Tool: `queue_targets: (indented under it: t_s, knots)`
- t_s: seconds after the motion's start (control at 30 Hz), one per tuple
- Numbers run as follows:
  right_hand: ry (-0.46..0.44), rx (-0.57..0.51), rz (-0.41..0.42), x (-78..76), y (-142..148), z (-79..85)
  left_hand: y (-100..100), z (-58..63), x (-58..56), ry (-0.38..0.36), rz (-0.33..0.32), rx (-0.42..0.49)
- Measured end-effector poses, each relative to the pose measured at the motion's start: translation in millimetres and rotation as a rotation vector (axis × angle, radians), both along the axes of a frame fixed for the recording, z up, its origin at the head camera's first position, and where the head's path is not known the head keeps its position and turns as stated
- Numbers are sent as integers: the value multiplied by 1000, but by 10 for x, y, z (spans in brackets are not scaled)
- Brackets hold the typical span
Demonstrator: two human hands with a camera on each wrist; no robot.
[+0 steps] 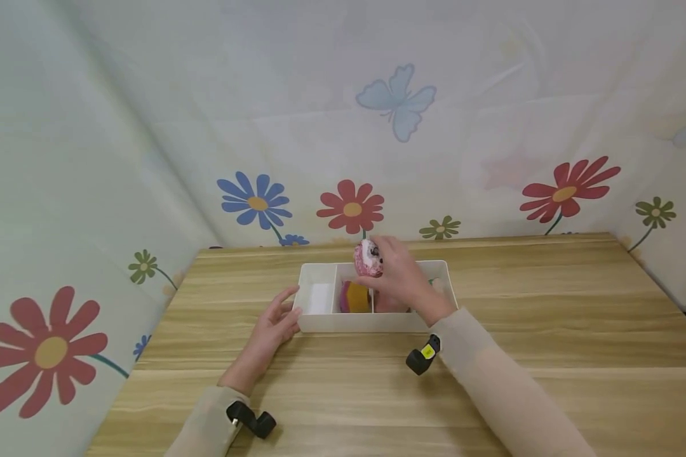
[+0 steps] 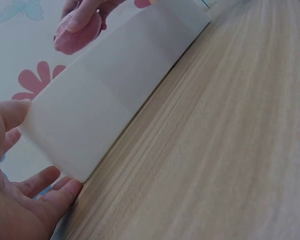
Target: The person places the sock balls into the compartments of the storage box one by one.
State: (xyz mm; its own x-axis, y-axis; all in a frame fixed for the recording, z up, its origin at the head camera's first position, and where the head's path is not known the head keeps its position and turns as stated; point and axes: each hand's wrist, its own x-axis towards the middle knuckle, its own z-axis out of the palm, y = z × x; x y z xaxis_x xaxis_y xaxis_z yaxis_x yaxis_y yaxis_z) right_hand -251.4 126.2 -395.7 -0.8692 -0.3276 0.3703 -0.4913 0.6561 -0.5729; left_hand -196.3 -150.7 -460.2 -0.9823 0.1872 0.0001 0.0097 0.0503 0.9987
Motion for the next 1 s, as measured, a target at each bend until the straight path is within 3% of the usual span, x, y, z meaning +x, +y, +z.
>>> queue_targets:
  t_s: [0.17,0.37,0.77,0.83,1.0]
  knots:
    - [9,-2,18,5,-125,-23,-40,-154,-77,11,11,-8]
    - [16,-5,47,4,-278,-84,-52,-211,-81,25,16,-36]
    - [75,13,85,0,-556,-141,-59,-177,-85,28,10,-27]
    - [65,15,84,1,-593,-164,-50,-109,-52,19,3,-24]
    - [11,4,77,8,-689,-183,-44,-119,-39,16,16,-40]
